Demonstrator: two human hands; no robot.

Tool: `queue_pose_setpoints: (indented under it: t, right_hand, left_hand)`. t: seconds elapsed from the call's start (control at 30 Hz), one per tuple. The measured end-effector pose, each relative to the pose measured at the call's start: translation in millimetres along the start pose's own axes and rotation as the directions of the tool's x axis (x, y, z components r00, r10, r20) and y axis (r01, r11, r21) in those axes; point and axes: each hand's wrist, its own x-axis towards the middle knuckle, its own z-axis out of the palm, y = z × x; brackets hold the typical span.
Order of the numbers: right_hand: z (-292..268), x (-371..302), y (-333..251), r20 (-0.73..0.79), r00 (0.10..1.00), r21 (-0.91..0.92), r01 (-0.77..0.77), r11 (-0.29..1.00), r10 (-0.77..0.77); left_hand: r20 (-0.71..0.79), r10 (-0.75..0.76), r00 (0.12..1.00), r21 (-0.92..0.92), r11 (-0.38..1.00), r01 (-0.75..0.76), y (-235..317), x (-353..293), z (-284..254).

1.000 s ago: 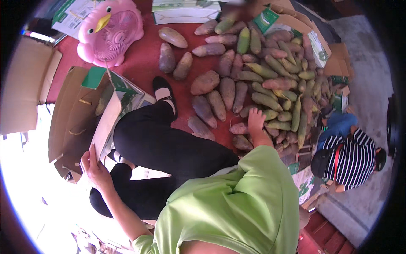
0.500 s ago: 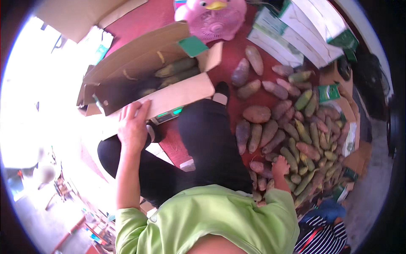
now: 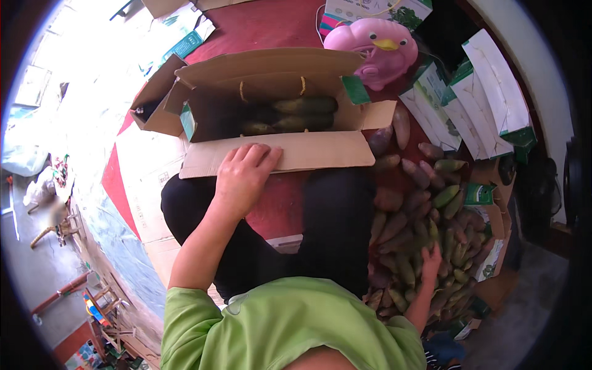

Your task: Sort and place produce into cardboard boxes for packaging.

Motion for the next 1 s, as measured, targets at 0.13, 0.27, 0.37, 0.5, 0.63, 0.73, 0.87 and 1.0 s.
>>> queue_pose_setpoints:
  t: [0.13, 0.27, 0.37, 0.5, 0.63, 0.73, 0.87, 1.0]
  right_hand:
    - [2.0, 7.6, -149.3, -0.096, 0.977, 0.051, 0.195, 0.980, -0.189]
    - [-22.4, 40.3, -234.7, -0.213, 0.800, 0.230, 0.599, 0.767, -0.561]
    - [9.7, 28.9, -349.7, -0.087, 0.569, 0.334, 0.790, 0.514, -0.818]
    - [80.9, 39.6, -433.5, 0.226, 0.457, 0.245, 0.828, 0.504, -0.860]
    - [171.1, 32.1, -485.8, 0.580, 0.314, 0.232, 0.821, 0.521, -0.752]
    - [235.4, 36.9, -491.0, 0.685, 0.100, 0.147, 0.951, 0.272, -0.721]
    - [323.6, 44.5, -499.1, 0.790, -0.039, 0.144, 0.982, 0.124, -0.612]
    - [364.1, 40.5, -487.5, 0.656, -0.021, 0.266, 0.942, 0.205, -0.754]
  left_hand:
    - [0.038, -0.023, 0.999, -0.038, 0.999, 0.024, 0.2, -3.1, -0.8]
    - [0.033, -0.026, 0.999, -0.055, 0.998, 0.028, -0.6, -5.9, -1.8]
    - [0.031, -0.016, 0.999, -0.054, 0.998, 0.018, -0.9, -4.7, -1.8]
    - [0.031, -0.035, 0.999, -0.058, 0.998, 0.037, -3.3, -8.9, -0.1]
    - [0.023, -0.020, 1.000, -0.056, 0.998, 0.021, -3.4, -6.9, -0.9]
    - [0.025, -0.011, 1.000, -0.035, 0.999, 0.012, -4.5, -9.0, 2.3]
    - [0.046, -0.021, 0.999, -0.048, 0.999, 0.023, -3.1, -7.0, 0.6]
    - [0.068, -0.030, 0.997, -0.086, 0.996, 0.036, -4.4, -6.6, 2.3]
